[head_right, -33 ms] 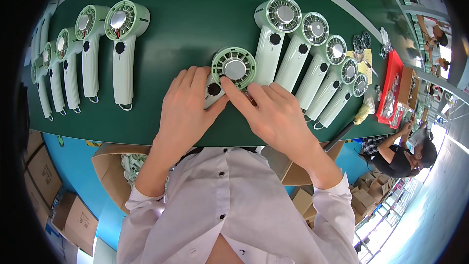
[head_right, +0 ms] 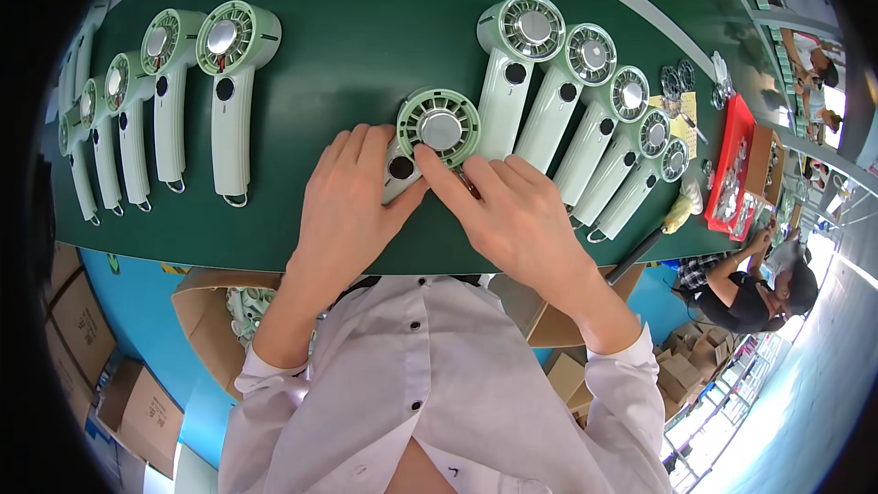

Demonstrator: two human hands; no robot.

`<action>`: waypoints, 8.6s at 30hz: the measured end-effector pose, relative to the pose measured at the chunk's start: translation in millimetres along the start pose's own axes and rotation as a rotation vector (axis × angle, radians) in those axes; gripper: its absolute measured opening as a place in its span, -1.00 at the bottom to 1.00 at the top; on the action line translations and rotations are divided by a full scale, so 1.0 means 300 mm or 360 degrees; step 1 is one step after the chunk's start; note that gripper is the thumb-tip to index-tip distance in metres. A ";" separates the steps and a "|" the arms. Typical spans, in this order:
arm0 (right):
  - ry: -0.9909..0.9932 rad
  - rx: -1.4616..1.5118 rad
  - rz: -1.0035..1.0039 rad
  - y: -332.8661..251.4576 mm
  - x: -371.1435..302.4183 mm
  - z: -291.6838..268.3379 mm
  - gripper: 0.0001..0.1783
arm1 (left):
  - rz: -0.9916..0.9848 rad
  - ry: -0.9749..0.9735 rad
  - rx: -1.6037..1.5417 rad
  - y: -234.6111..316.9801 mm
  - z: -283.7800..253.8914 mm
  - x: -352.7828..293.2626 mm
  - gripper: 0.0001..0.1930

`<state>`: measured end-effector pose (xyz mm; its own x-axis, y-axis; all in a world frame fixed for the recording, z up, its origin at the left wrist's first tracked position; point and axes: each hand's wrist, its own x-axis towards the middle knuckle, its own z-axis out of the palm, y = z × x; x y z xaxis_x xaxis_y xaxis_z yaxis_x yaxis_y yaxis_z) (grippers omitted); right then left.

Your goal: The person assembles handheld fans by fitting circular grilles onto the fan heads by hand and tapping them into place with a mallet.

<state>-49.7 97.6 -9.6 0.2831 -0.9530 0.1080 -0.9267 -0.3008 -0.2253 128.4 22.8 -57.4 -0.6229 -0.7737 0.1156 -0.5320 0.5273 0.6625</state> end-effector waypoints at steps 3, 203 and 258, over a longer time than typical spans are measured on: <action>-0.0019 -0.0007 0.0012 -0.002 0.000 -0.005 -0.28 | 0.0006 0.0002 -0.0011 0.001 0.002 0.000 -0.54; 0.0238 0.0548 0.1133 -0.202 -0.347 -0.108 -0.78 | -0.0929 -0.0500 -0.1084 0.039 -0.055 -0.005 -0.54; 0.0117 0.0463 0.1121 -0.113 -0.267 -0.173 -0.84 | -0.0869 -0.0520 -0.1074 0.039 -0.066 -0.003 -0.57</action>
<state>-53.7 186.1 39.7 -0.3771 -0.9214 -0.0940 -0.7768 0.3699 -0.5097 134.0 22.8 -35.0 -0.5696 -0.6632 -0.4856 -0.4164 -0.2765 0.8661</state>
